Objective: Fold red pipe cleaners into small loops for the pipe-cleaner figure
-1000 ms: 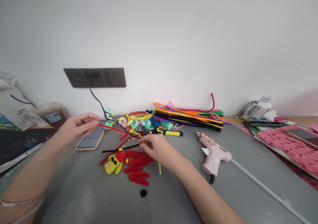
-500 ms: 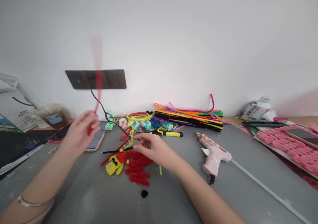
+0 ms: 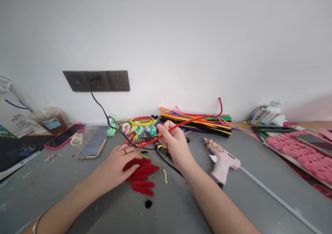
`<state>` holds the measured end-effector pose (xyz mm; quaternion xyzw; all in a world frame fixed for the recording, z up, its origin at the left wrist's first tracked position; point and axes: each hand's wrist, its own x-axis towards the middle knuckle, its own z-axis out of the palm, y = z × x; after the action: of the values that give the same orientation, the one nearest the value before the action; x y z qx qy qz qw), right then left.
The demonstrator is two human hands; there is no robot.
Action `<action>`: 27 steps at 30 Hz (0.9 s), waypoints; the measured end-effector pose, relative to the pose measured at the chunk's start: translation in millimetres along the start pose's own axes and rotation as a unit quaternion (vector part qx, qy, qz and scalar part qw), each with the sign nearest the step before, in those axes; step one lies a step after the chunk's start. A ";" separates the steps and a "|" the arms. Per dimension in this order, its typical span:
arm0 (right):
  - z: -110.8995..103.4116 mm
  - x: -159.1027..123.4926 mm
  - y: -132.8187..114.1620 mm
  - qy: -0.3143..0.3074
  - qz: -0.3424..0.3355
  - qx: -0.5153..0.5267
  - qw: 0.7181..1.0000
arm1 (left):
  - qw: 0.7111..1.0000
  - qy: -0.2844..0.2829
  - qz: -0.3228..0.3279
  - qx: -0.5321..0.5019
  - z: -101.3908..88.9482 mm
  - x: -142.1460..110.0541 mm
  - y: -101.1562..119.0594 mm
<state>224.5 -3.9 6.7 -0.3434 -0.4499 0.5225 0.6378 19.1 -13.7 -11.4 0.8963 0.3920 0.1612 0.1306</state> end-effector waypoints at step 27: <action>4.5 -7.4 3.2 -0.126 0.057 -0.097 0.986 | 0.850 0.201 -0.151 -0.464 -9.1 5.0 9.1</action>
<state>218.8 -10.6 3.8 -0.3597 -0.5548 0.5512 0.5089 24.8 -14.9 1.1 0.6093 0.4197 0.4795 0.4718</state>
